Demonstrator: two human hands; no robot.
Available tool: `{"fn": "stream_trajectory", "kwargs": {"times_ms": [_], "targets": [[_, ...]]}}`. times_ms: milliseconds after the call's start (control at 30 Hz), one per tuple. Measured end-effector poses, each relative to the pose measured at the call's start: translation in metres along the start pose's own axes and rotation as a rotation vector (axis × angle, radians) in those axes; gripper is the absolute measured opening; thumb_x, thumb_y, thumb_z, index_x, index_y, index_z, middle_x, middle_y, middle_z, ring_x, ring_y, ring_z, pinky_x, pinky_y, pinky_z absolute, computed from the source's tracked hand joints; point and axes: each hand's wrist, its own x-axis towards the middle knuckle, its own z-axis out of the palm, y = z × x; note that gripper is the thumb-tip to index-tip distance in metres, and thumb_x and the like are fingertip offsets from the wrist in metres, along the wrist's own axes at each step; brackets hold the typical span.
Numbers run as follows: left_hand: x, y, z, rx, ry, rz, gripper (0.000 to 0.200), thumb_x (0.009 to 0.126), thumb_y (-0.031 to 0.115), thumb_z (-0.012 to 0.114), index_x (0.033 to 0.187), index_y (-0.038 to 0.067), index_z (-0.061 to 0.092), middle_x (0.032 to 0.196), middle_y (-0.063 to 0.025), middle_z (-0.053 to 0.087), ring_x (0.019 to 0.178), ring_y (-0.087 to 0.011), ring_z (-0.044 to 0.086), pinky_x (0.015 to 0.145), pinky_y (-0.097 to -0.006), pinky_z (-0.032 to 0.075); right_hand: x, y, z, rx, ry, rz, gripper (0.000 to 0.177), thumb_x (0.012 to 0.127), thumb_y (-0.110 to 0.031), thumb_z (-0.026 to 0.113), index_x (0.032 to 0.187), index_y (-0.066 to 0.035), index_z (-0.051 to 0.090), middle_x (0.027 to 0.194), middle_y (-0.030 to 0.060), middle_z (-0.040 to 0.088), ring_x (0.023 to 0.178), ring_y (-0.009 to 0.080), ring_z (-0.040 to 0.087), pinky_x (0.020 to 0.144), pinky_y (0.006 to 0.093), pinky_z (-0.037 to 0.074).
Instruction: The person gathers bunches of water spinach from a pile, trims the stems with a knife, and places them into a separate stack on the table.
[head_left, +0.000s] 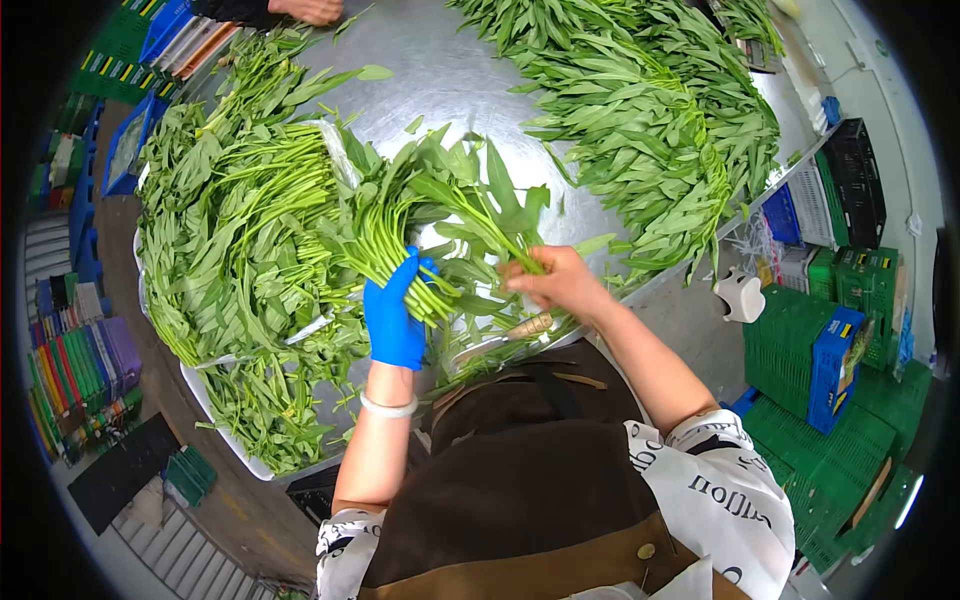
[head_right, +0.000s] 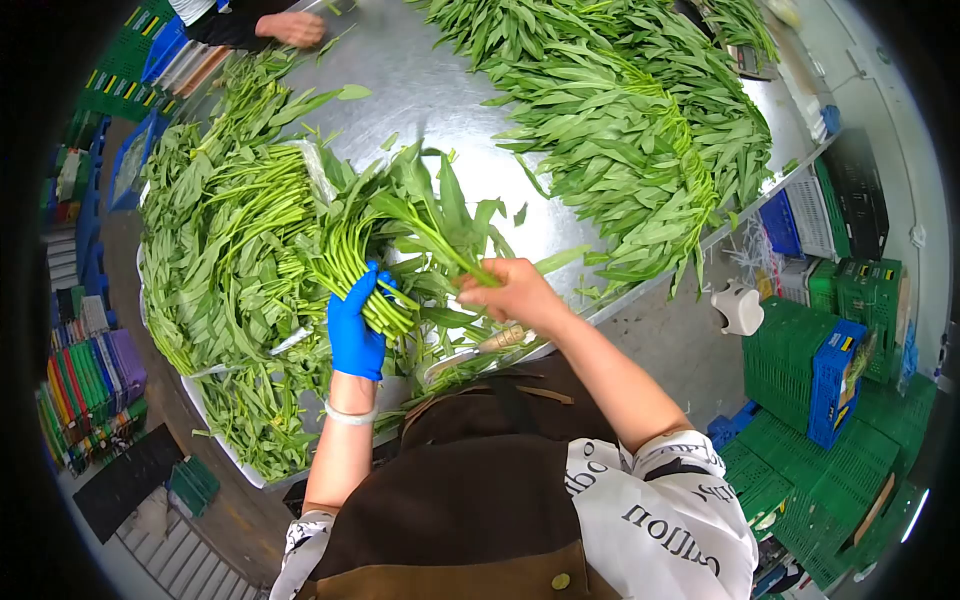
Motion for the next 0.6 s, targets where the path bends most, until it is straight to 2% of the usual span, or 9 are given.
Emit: {"fn": "stream_trajectory", "kwargs": {"times_ms": [33,67,200,300,400,433,467,567,600], "targets": [[0.0,0.002,-0.001,0.007,-0.002,-0.019,0.033,0.085,0.002,0.064,0.116,0.002,0.054,0.098,-0.0098,0.065,0.081,-0.0199,0.064,0.071,-0.0315,0.054,0.007,0.006,-0.009,-0.118,0.032,0.067,0.018,0.085,-0.021,0.071,0.086,-0.004,0.066,0.062,0.0002,0.055,0.055,0.0047,0.049,0.051,0.0216,0.037],[-0.001,0.004,-0.001,0.014,-0.006,-0.036,0.033,0.085,0.002,0.064,0.116,0.002,0.054,0.099,-0.0095,0.065,0.081,-0.0196,0.064,0.07,-0.0314,0.054,0.018,0.03,-0.021,-0.523,0.175,-0.219,0.022,0.091,-0.025,0.064,0.086,-0.003,0.067,0.06,0.0002,0.055,0.053,0.0044,0.048,0.048,0.0216,0.037],[-0.008,0.001,0.003,0.039,0.019,0.033,0.03,0.085,0.002,0.064,0.114,0.0,0.058,0.095,-0.0089,0.065,0.077,-0.0173,0.062,0.068,-0.029,0.052,0.006,0.007,-0.021,-0.094,0.253,-0.095,0.026,0.094,-0.026,0.058,0.085,-0.003,0.065,0.061,0.0018,0.058,0.055,0.0092,0.05,0.051,0.0271,0.04],[-0.011,-0.012,0.008,0.06,0.017,0.046,0.028,0.085,0.002,0.065,0.112,0.0,0.059,0.093,-0.0079,0.065,0.076,-0.016,0.061,0.068,-0.0271,0.05,-0.005,-0.017,-0.004,-0.04,0.392,-0.253,0.027,0.095,-0.028,0.057,0.087,-0.003,0.063,0.06,0.0025,0.057,0.052,0.0111,0.048,0.05,0.0287,0.04],[-0.021,-0.029,0.019,0.081,-0.044,0.023,0.027,0.085,0.004,0.067,0.11,0.001,0.058,0.093,-0.0072,0.065,0.078,-0.0155,0.061,0.07,-0.027,0.05,0.0,-0.005,0.015,-0.784,0.413,-0.456,0.018,0.091,-0.021,0.06,0.088,-0.003,0.058,0.068,0.0081,0.061,0.054,0.0257,0.058,0.051,0.0372,0.045],[-0.022,-0.033,0.02,0.097,-0.054,-0.046,0.036,0.081,0.002,0.07,0.114,0.002,0.057,0.103,-0.0065,0.065,0.087,-0.0157,0.062,0.078,-0.029,0.05,0.0,-0.003,0.024,-1.015,0.399,-0.484,0.016,0.089,-0.019,0.061,0.089,-0.004,0.058,0.071,0.0097,0.063,0.057,0.0306,0.059,0.053,0.0396,0.047],[-0.025,-0.036,0.024,0.094,-0.065,-0.05,0.037,0.081,0.002,0.07,0.115,0.002,0.057,0.104,-0.0065,0.065,0.089,-0.0161,0.062,0.08,-0.0294,0.05,0.0,0.003,0.032,-0.977,0.294,-0.514,0.017,0.082,-0.013,0.064,0.092,-0.003,0.054,0.076,0.0173,0.061,0.067,0.0409,0.06,0.06,0.0458,0.049],[-0.024,-0.042,0.026,0.086,-0.064,-0.06,0.037,0.08,0.0,0.069,0.115,0.002,0.057,0.104,-0.0075,0.065,0.091,-0.0184,0.063,0.082,-0.031,0.051,-0.001,0.015,0.051,-1.019,0.196,-0.517,0.027,0.079,-0.011,0.064,0.101,-0.003,0.051,0.083,0.0185,0.061,0.073,0.0388,0.061,0.064,0.0458,0.049],[-0.023,-0.04,0.02,0.087,-0.061,-0.093,0.037,0.08,0.0,0.069,0.115,0.002,0.057,0.103,-0.0078,0.065,0.091,-0.0187,0.064,0.082,-0.0314,0.051,-0.002,0.016,0.048,-0.922,0.177,-0.625,0.035,0.078,-0.01,0.066,0.107,-0.003,0.049,0.089,0.0165,0.06,0.074,0.0324,0.061,0.065,0.0406,0.049]]}}
